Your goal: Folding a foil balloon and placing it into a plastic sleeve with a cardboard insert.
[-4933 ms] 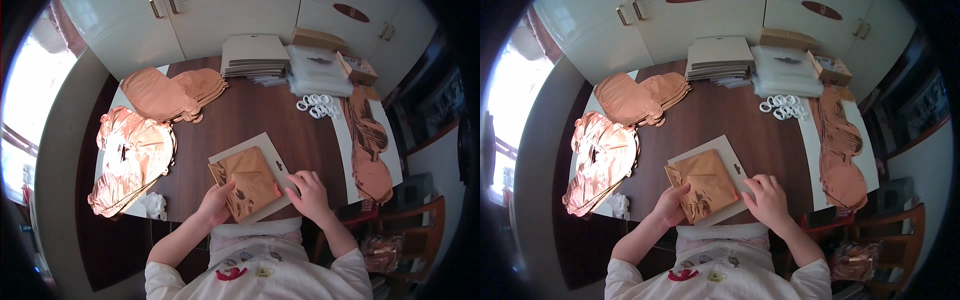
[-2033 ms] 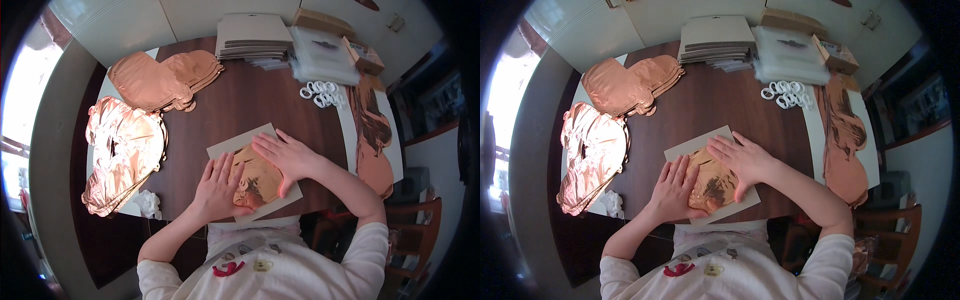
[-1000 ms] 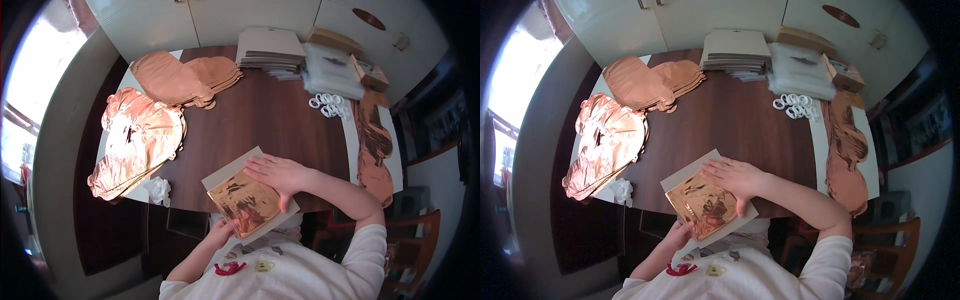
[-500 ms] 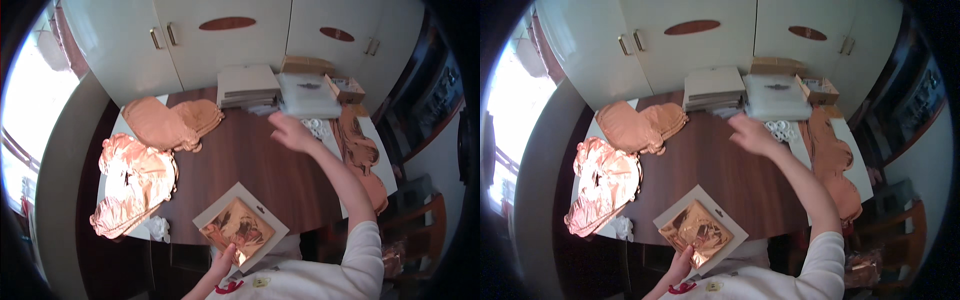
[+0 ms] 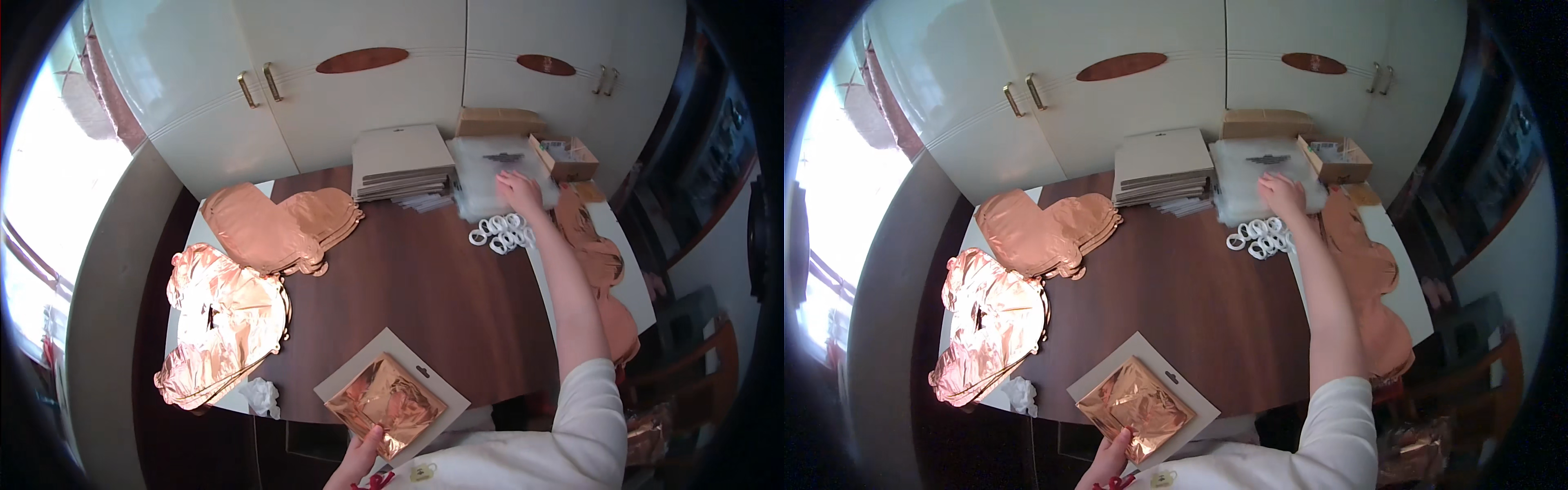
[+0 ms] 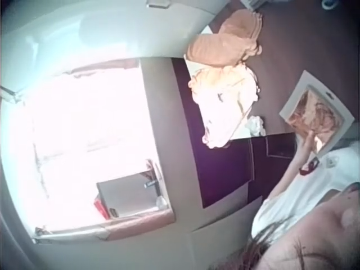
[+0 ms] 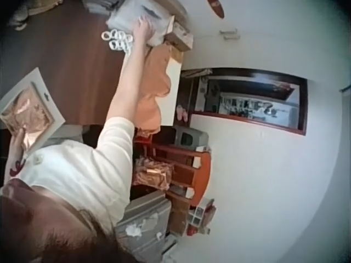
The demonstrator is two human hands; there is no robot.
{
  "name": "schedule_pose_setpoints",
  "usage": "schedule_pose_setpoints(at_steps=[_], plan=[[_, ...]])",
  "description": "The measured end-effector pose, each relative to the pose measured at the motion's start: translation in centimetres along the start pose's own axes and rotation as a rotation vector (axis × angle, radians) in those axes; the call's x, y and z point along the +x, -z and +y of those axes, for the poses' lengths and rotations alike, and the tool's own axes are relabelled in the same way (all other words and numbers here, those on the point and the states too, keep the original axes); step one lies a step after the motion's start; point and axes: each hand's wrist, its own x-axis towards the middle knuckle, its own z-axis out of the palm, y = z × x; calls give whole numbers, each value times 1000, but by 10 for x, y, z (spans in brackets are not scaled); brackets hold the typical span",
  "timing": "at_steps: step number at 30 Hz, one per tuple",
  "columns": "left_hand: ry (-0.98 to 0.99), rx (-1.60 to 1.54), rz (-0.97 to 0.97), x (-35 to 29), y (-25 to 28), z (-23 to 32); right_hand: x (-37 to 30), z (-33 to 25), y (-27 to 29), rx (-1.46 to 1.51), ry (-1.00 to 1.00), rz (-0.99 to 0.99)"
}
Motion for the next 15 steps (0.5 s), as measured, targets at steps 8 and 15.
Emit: schedule_pose_setpoints(at_steps=[8, 15], plan=[[-85, -37, -34, 4, 0, -12, 0, -22, 38, 408, 33, 476], [-174, -91, -85, 6, 11, -21, -125, -179, 57, 259, 401, -36]])
